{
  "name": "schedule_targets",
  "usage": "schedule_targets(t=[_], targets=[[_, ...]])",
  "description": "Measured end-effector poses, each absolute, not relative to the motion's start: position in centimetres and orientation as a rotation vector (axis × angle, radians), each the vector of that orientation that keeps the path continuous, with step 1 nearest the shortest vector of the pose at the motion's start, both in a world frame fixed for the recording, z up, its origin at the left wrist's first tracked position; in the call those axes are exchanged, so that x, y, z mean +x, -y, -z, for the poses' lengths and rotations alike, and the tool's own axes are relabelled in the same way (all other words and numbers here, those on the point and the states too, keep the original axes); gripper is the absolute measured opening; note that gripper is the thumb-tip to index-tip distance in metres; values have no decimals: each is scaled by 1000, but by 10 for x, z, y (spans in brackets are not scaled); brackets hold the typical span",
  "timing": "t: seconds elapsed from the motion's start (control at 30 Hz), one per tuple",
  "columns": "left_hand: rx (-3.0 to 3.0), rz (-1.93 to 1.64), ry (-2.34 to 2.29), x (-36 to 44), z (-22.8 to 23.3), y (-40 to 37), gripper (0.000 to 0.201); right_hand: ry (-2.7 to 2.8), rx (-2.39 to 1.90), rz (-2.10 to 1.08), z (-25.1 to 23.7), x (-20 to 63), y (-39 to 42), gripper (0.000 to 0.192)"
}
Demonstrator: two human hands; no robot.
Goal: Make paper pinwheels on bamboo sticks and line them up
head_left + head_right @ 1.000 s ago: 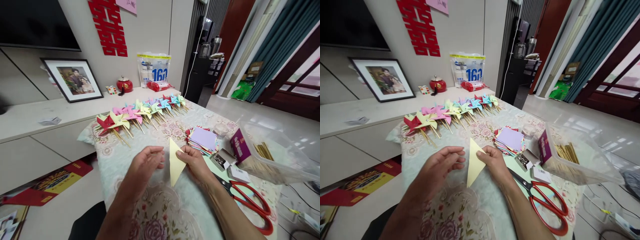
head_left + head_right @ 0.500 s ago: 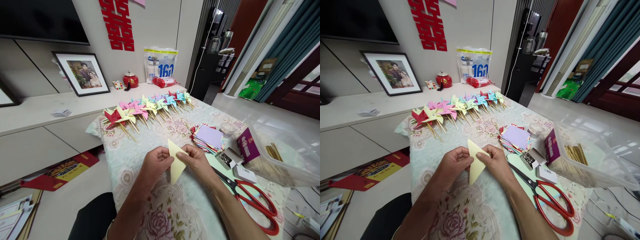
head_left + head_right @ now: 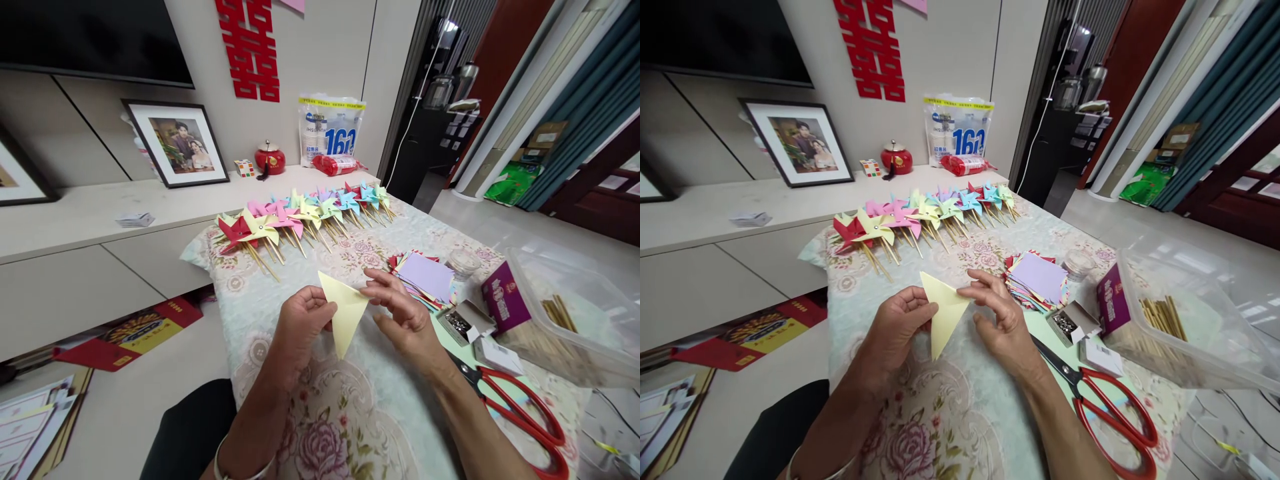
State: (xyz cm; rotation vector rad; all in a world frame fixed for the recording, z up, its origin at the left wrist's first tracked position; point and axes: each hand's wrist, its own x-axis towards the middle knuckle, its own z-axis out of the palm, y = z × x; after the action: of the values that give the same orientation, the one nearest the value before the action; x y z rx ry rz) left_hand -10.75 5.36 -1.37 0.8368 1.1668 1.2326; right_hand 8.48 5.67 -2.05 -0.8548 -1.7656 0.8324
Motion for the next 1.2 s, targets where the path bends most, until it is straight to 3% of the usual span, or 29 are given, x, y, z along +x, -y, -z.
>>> schedule_targets(t=[0.1, 0.3, 0.6, 0.83, 1.07, 1.2], targets=[[809, -1195, -1123, -108, 15, -53, 23, 1982, -882, -583, 22, 82, -55, 42], [819, -1130, -1126, -103, 15, -51, 21, 2051, -884, -432, 27, 77, -56, 19], [816, -1076, -1134, -102, 9, -50, 20, 1864, -921, -748, 26, 78, -58, 6], [922, -1039, -1178, -100, 8, -49, 17, 1587, -1005, -1087, 30, 75, -59, 18], [951, -1025, -1176, -97, 5, -47, 9, 1424, -1169, -1146, 27, 71, -58, 27], [938, -1014, -1111, -96, 4, -45, 15, 1395, -1176, -1172, 27, 71, -59, 30]])
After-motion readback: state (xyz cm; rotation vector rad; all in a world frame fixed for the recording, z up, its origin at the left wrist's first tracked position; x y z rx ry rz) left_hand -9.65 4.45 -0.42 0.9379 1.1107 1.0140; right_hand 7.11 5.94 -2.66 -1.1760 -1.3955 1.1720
